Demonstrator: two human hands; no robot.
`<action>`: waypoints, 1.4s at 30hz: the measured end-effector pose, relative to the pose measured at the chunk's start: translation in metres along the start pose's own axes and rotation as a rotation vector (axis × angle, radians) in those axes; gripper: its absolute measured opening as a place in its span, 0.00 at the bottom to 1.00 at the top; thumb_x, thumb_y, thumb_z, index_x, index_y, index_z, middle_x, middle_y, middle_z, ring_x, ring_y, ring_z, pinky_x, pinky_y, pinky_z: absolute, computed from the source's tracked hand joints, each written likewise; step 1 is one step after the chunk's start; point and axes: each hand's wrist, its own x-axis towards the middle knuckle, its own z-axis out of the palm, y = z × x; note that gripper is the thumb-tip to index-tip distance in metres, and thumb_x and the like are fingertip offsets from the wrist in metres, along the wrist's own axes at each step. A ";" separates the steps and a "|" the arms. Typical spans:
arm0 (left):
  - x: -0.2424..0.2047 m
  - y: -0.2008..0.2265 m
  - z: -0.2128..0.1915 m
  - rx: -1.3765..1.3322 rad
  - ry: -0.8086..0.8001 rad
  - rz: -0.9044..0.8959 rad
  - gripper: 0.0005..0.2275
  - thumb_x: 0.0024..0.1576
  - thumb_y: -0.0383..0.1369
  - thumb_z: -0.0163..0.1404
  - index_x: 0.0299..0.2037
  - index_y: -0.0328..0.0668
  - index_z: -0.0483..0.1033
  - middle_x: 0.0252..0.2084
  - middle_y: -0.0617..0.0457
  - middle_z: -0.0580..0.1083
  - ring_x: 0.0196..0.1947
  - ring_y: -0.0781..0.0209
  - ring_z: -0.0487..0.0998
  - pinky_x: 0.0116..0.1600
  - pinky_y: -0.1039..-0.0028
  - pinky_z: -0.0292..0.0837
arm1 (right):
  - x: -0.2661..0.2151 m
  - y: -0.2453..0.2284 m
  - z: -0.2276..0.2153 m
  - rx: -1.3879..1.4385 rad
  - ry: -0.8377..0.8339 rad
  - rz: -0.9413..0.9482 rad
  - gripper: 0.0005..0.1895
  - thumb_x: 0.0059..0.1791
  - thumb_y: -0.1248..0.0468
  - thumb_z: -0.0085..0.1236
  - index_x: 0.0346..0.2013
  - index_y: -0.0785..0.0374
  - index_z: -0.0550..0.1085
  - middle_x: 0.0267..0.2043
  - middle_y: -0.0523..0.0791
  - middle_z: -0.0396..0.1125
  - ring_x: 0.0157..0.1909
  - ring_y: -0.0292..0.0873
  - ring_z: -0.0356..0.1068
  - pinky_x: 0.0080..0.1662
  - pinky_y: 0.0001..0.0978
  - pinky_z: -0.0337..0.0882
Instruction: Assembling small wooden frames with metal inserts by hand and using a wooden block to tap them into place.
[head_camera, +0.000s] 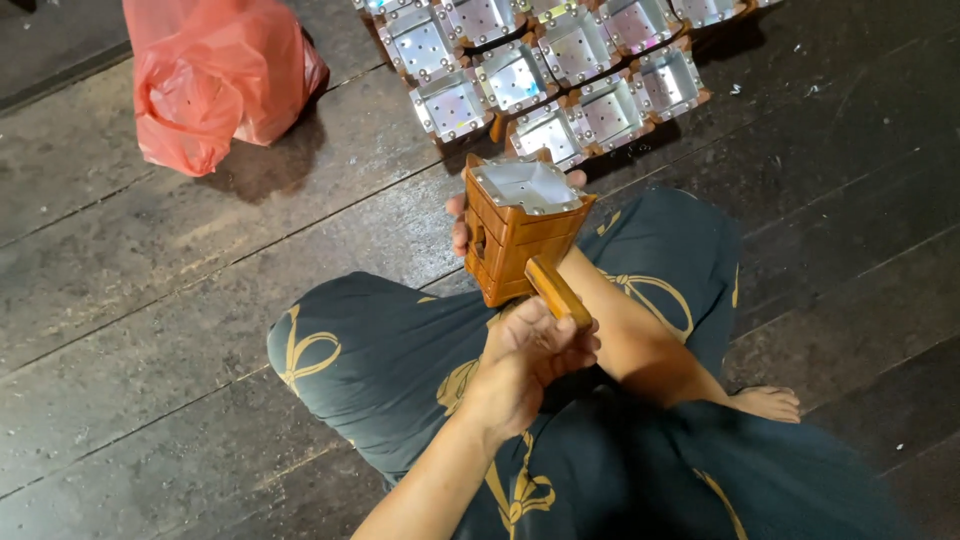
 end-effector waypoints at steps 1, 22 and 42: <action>0.000 0.000 0.002 -0.051 -0.011 0.003 0.21 0.61 0.34 0.53 0.59 0.25 0.68 0.43 0.34 0.77 0.45 0.44 0.82 0.51 0.55 0.80 | 0.004 -0.007 -0.007 -0.047 -0.124 0.114 0.64 0.39 0.42 0.74 0.74 0.68 0.47 0.72 0.67 0.49 0.76 0.68 0.47 0.73 0.56 0.53; -0.004 0.007 -0.003 -0.061 -0.016 0.063 0.21 0.60 0.34 0.55 0.60 0.28 0.68 0.41 0.40 0.76 0.41 0.49 0.82 0.49 0.59 0.82 | -0.008 0.034 0.014 -0.054 0.159 -0.240 0.55 0.43 0.35 0.63 0.73 0.66 0.61 0.70 0.62 0.59 0.69 0.67 0.62 0.63 0.61 0.72; 0.015 0.085 -0.043 1.273 0.046 0.842 0.13 0.47 0.26 0.67 0.40 0.37 0.80 0.70 0.29 0.58 0.66 0.24 0.63 0.64 0.46 0.68 | -0.051 0.010 -0.025 -0.727 0.598 -0.071 0.75 0.15 0.38 0.83 0.63 0.79 0.61 0.56 0.63 0.68 0.56 0.57 0.73 0.57 0.48 0.74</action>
